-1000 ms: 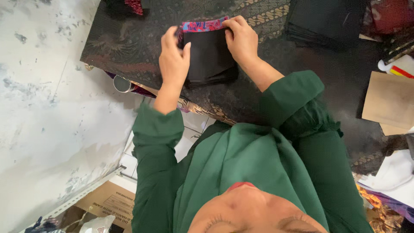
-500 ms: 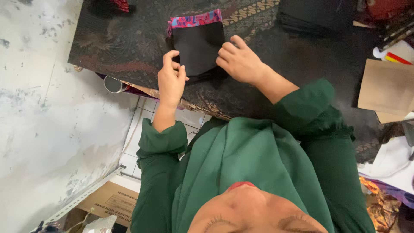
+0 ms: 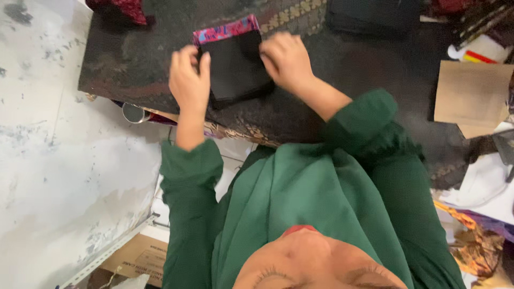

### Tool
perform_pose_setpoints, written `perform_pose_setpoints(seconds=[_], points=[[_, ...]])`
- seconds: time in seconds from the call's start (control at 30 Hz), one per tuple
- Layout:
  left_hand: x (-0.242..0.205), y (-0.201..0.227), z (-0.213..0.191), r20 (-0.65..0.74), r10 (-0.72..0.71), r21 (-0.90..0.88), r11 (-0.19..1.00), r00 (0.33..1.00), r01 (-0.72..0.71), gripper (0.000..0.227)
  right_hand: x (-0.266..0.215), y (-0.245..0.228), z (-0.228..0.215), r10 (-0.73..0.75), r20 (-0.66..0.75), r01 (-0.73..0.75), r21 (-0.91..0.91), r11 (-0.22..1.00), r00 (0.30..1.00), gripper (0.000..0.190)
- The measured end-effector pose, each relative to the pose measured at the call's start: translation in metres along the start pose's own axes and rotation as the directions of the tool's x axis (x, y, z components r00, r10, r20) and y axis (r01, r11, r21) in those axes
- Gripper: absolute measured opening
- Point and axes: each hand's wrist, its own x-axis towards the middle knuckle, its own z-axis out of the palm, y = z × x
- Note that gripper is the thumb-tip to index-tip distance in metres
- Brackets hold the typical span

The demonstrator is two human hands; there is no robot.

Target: The person irons small rectangular pieces of black fabric with a colorful patterned edge. They place a brown paper sheet over each piece, press it with an iron, then remove the paper and set the piece aside. The process is repeated for several pieces on a patterned table.

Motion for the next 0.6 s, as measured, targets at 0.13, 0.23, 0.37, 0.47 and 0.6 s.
perform_pose_setpoints(seconds=[0.13, 0.23, 0.37, 0.47, 0.6], points=[[0.03, -0.012, 0.028, -0.059, -0.039, -0.006, 0.999, 0.998, 0.039, 0.028, 0.025, 0.018, 0.038, 0.32, -0.093, -0.305, 0.15, 0.941, 0.943, 0.019], [0.028, -0.027, 0.044, -0.055, -0.093, -0.012, 0.996, 0.994, 0.092, 0.017, 0.038, 0.029, 0.059, 0.464, -0.083, -0.441, 0.199, 0.875, 0.882, 0.019], [0.025, -0.051, 0.058, -0.048, -0.14, -0.177, 0.976, 0.989, 0.13, 0.015, 0.04, 0.032, 0.072, 0.599, -0.031, -0.565, 0.296, 0.77, 0.8, 0.017], [0.025, -0.064, 0.063, -0.023, -0.166, -0.283, 0.947, 0.986, 0.153, 0.013, 0.042, 0.032, 0.078, 0.592, -0.025, -0.569, 0.251, 0.783, 0.805, 0.019], [0.023, -0.074, 0.067, 0.035, -0.224, -0.313, 0.923, 0.974, 0.224, 0.016, 0.041, 0.033, 0.083, 0.651, 0.03, -0.624, 0.325, 0.711, 0.758, 0.015]])
